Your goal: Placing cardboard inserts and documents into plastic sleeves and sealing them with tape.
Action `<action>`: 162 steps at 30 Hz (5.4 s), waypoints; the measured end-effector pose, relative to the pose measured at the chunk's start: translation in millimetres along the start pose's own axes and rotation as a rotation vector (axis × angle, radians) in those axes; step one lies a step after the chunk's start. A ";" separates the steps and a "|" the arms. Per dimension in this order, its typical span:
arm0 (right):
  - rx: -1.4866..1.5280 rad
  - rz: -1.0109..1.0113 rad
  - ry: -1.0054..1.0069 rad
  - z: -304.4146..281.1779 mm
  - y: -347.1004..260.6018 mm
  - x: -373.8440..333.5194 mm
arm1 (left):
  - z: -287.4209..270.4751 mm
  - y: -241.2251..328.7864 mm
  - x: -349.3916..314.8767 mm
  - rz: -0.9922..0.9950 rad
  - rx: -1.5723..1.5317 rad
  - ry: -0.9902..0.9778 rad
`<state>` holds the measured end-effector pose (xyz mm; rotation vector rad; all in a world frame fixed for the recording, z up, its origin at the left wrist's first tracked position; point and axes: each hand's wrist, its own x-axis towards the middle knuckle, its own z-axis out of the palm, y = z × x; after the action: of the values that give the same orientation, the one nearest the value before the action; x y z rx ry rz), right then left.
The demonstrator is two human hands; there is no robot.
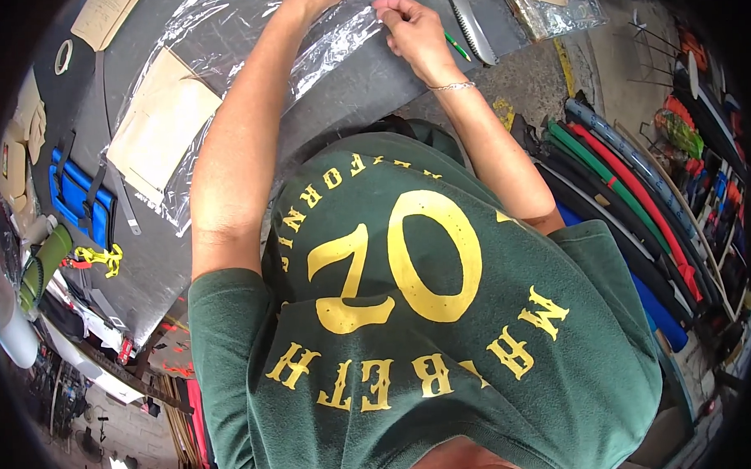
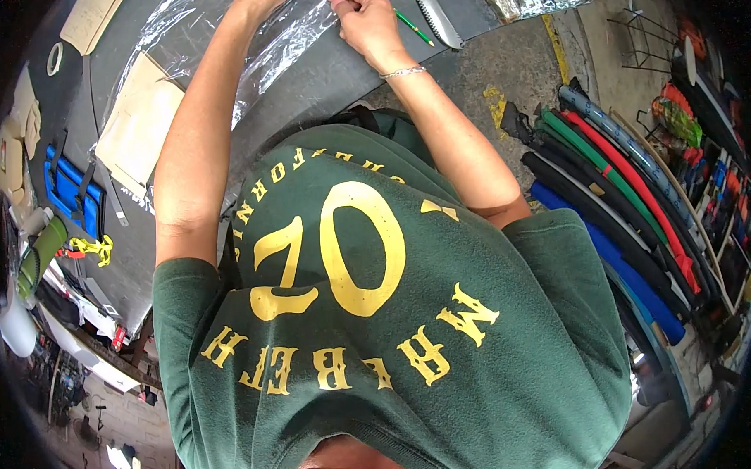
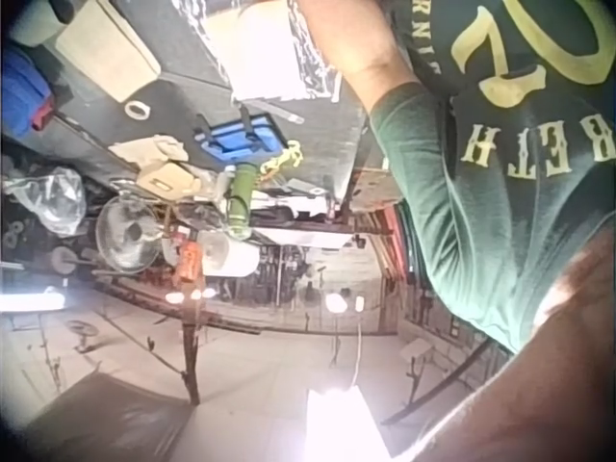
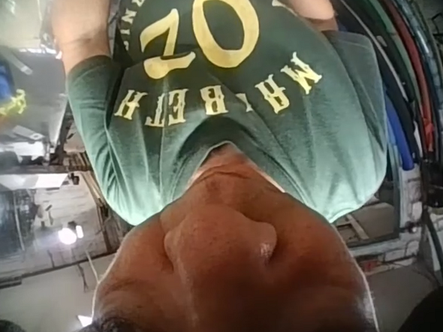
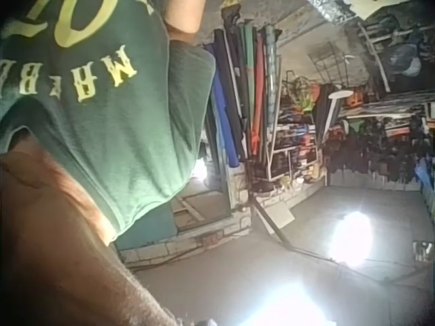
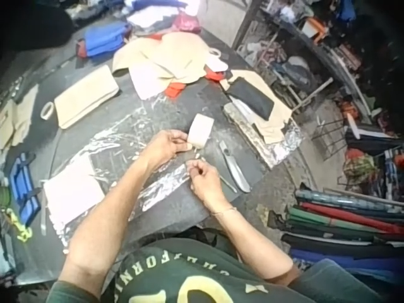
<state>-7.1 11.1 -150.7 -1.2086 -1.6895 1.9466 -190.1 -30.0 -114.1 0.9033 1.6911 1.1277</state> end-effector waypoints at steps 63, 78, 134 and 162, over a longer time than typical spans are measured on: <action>-0.675 -0.862 -0.913 108.7 -38.3 -52.8 | -102.2 -88.6 -369.7 0.407 -0.986 0.688; -1.066 -0.850 -0.828 88.4 -46.7 -40.0 | -75.3 -112.8 -324.9 0.253 -0.883 0.647; -0.758 -0.746 -1.150 101.2 -169.4 -67.9 | -75.2 -12.5 -307.4 0.049 -0.390 0.110; -0.710 -1.014 -1.196 68.6 -157.6 -86.1 | 14.4 -47.8 -326.0 -0.276 -1.171 0.521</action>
<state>-52.2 -52.3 25.1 0.9657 -2.7757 1.3345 -69.4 -334.2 -73.0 -0.3719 1.1083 1.8931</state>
